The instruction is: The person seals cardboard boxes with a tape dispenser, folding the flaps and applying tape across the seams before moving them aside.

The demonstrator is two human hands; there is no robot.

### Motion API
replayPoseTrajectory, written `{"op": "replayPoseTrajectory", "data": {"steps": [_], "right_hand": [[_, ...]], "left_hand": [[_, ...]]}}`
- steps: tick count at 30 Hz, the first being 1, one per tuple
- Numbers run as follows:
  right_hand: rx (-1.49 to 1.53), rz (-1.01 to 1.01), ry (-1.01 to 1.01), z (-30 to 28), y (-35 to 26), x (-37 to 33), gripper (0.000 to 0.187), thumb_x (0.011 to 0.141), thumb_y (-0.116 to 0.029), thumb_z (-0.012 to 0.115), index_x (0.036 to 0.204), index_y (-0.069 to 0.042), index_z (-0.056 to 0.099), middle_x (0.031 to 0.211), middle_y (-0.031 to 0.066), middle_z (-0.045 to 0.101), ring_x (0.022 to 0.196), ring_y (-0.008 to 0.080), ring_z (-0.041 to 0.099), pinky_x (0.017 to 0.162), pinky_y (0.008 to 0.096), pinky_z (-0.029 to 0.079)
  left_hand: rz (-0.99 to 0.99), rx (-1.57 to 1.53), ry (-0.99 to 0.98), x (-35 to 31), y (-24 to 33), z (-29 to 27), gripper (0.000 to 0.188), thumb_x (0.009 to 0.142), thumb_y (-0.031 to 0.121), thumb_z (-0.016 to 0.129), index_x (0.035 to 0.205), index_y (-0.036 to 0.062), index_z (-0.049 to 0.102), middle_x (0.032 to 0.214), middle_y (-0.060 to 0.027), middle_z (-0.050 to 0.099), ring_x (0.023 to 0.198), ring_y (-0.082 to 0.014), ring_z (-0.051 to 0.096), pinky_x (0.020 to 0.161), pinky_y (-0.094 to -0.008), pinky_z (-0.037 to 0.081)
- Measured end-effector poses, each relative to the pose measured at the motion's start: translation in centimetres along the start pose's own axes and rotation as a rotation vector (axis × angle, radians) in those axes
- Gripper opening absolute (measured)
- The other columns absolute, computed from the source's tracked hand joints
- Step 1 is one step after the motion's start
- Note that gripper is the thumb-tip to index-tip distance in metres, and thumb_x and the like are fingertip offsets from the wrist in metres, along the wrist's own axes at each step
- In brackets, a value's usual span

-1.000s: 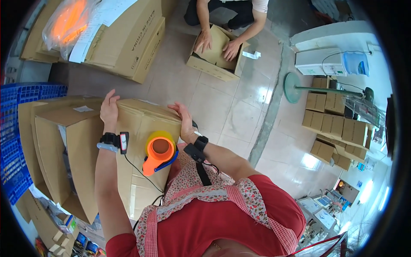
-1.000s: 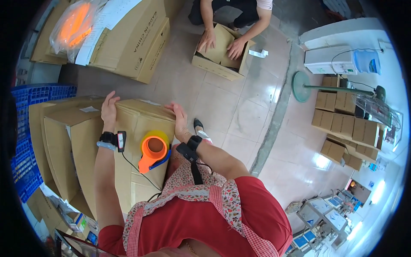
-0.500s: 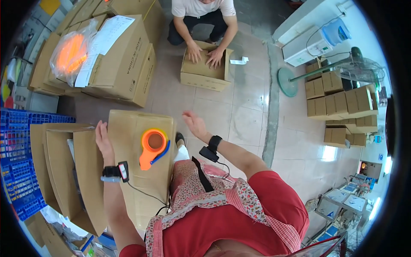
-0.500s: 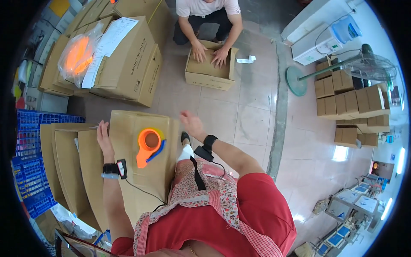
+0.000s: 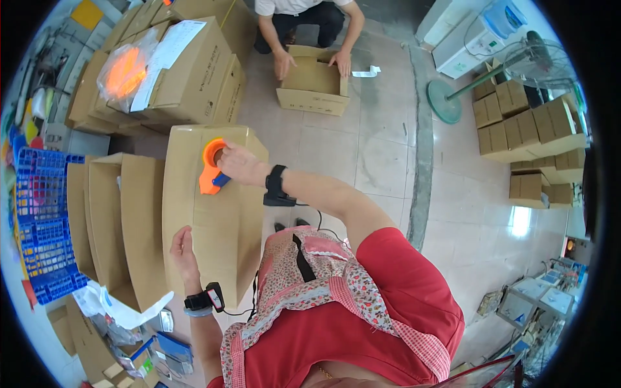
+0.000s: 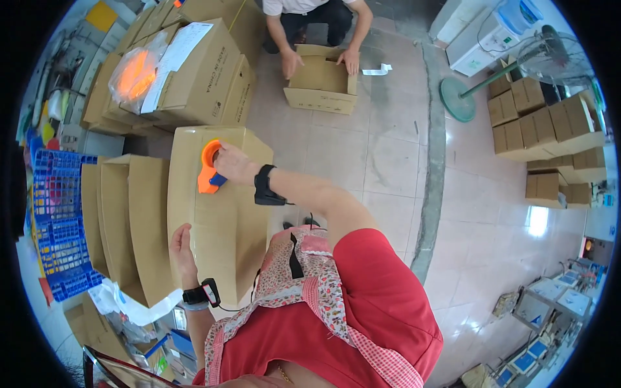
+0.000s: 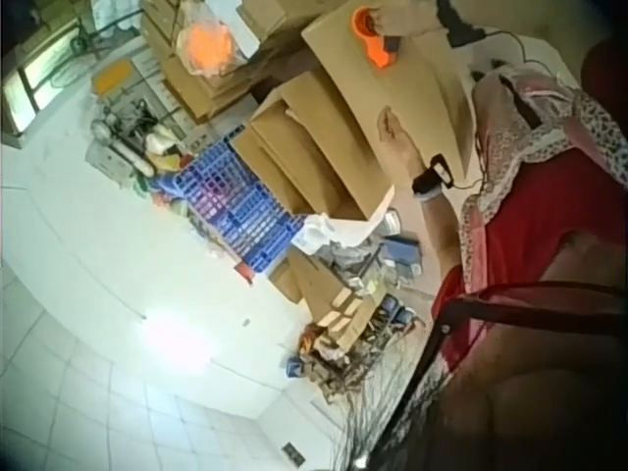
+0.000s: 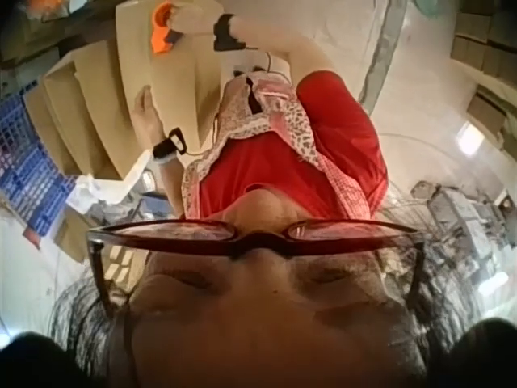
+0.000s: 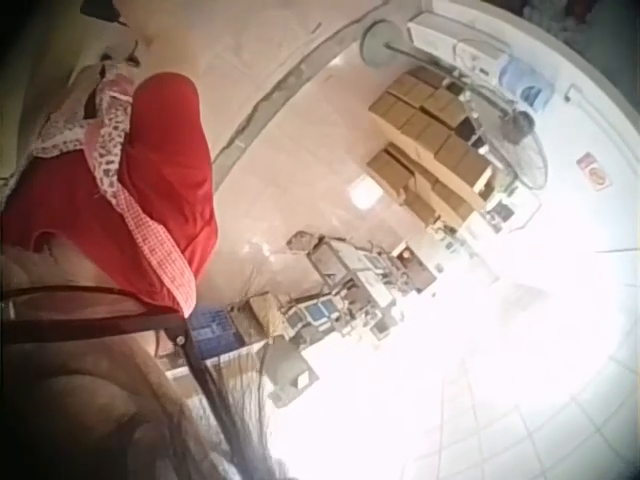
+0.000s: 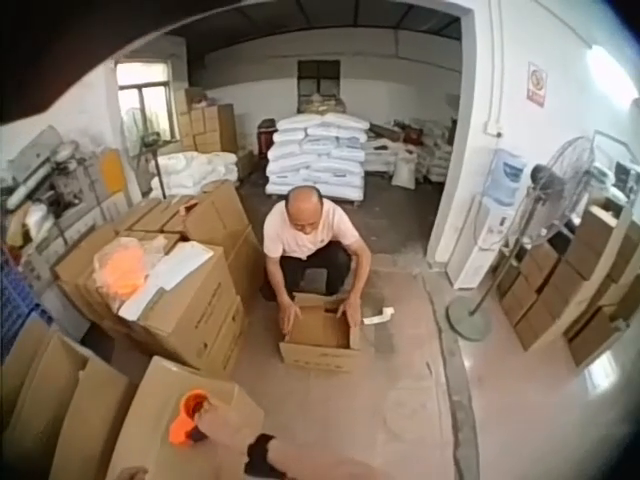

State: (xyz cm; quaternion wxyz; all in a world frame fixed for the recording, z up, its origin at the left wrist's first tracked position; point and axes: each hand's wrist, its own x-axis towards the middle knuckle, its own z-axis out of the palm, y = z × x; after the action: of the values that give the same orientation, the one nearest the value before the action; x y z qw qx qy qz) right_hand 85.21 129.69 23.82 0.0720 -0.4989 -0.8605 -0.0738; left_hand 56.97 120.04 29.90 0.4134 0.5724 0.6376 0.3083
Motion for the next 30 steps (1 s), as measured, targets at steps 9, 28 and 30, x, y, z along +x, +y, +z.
{"op": "replayPoseTrajectory", "data": {"steps": [9, 28, 30], "right_hand": [[1.090, -0.149, -0.205, -9.4, -10.1, -8.5, 0.043, 0.073, -0.041, 0.068, 0.093, -0.004, 0.056, 0.083, 0.0191, 0.061, 0.074, 0.0373, 0.060, 0.064, 0.0442, 0.046], [0.751, -0.044, -0.323, -15.2, -35.4, -10.5, 0.042, 0.071, -0.037, 0.072, 0.091, -0.003, 0.058, 0.068, 0.0117, 0.059, 0.066, 0.0301, 0.060, 0.074, 0.0404, 0.049], [0.586, -0.216, -0.156, -15.1, -36.5, -10.4, 0.040, 0.070, -0.034, 0.074, 0.089, -0.003, 0.057, 0.066, 0.0098, 0.057, 0.064, 0.0271, 0.059, 0.078, 0.0398, 0.049]], "left_hand": [[-0.112, -0.463, -0.151, -7.2, 0.3, -1.7, 0.041, 0.094, 0.030, 0.052, 0.127, 0.0052, 0.051, 0.116, -0.0070, 0.060, 0.107, -0.0164, 0.055, 0.090, -0.0302, 0.044], [-0.454, -1.115, -0.726, -15.5, -13.4, -17.8, 0.022, 0.090, 0.014, 0.058, 0.106, 0.0004, 0.062, 0.099, -0.0070, 0.065, 0.094, -0.0140, 0.061, 0.087, -0.0279, 0.048], [-0.436, -1.135, -0.742, -15.5, -14.2, -19.1, 0.021, 0.090, 0.014, 0.059, 0.106, 0.0006, 0.062, 0.098, -0.0071, 0.065, 0.094, -0.0141, 0.061, 0.087, -0.0278, 0.048]]}}
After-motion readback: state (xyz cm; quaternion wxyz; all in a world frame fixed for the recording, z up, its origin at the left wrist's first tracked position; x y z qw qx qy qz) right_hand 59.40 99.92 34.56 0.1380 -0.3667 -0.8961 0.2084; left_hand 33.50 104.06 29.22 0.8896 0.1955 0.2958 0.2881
